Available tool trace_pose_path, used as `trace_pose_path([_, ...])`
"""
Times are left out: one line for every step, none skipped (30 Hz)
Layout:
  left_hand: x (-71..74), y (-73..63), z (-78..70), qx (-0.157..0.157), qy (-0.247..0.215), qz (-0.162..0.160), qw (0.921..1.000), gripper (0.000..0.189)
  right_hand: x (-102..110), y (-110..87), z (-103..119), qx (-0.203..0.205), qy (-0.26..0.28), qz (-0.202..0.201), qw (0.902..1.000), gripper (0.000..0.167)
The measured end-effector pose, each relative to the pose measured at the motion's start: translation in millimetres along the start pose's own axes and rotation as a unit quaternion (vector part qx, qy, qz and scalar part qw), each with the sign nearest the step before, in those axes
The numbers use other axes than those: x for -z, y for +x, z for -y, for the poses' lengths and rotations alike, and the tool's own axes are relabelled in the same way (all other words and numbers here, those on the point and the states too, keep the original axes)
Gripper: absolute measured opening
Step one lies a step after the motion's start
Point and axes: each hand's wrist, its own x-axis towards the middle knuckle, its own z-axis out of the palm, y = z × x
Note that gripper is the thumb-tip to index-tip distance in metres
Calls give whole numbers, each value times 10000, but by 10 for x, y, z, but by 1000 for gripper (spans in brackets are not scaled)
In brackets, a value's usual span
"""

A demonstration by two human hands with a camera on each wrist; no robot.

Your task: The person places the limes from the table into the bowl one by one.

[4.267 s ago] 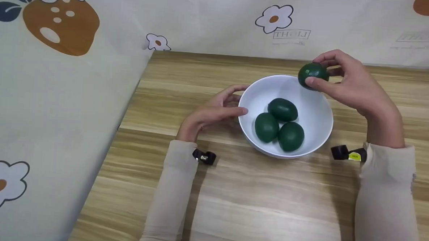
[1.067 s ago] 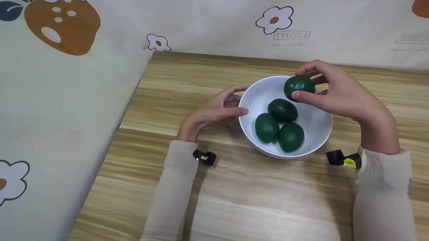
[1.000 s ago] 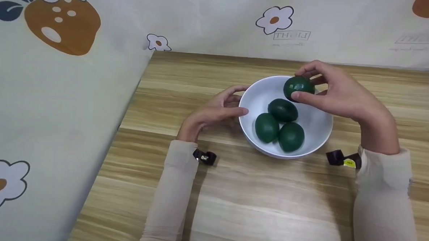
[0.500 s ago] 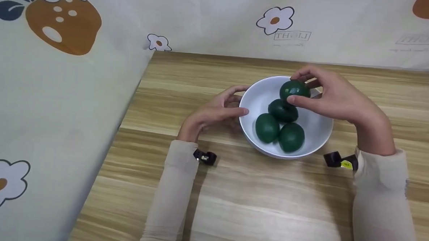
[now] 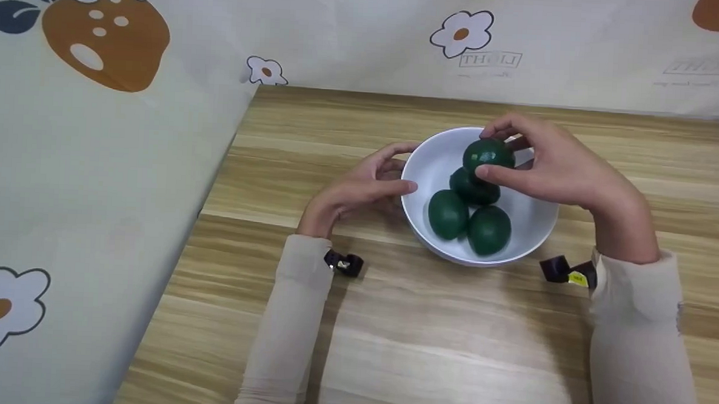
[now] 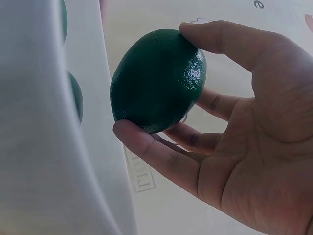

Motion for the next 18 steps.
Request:
trace_pose_path([1,0,1,5,-10,1,10000,72,-2,0,3,5,10,6,10000,44])
trace_pose_path([2,0,3,9,-8,-5,10000,72,-3,-1,6,8,27,11,10000,44])
trace_pose_path([2,0,3,15,-14,-8,10000,72,-5,-1,9,6,38,13,10000,45])
trace_pose_path([2,0,3,20,-14,-11,10000,72,-8,-1,13,-6,17,16,10000,45])
trace_pose_path([2,-1,4,27,-14,-12,10000,72,-11,-3,17,-4,21,24,10000,45])
trace_pose_path([1,-2,2,37,-15,-20,10000,72,-15,-1,20,-3,19,26,10000,46])
trace_pose_path([0,-2,0,43,-9,-25,10000,72,-18,-2,24,-12,12,35,10000,46])
trace_pose_path([0,-1,-2,50,0,-32,10000,72,-23,-3,28,-6,-9,35,10000,46])
trace_pose_path([-2,-2,-5,58,5,-35,10000,72,-26,-2,33,11,-25,37,10000,46])
trace_pose_path([-2,-3,-7,67,14,-41,10000,72,-31,-2,38,29,-32,43,10000,46])
trace_pose_path([-1,-3,-7,73,26,-48,10000,71,-34,-2,42,43,-39,42,10000,46])
trace_pose_path([0,-4,-9,76,40,-55,9999,71,-38,1,44,57,-42,44,10000,46])
trace_pose_path([0,-4,-11,78,53,-56,9999,71,-42,1,48,71,-42,48,10000,46])
trace_pose_path([0,-6,-12,80,60,-58,9999,71,-46,1,51,87,-56,44,9999,46])
trace_pose_path([2,-7,-10,86,70,-61,9999,71,-49,3,53,105,-53,44,9999,46])
trace_pose_path([4,-7,-7,87,72,-63,9999,71,-53,3,55,111,-61,44,9999,46])
trace_pose_path([3,-7,-7,75,67,-48,9999,71,-56,3,55,121,-77,36,9999,46])
trace_pose_path([2,-8,-8,63,57,-35,10000,71,-58,2,55,136,-88,32,9999,46])
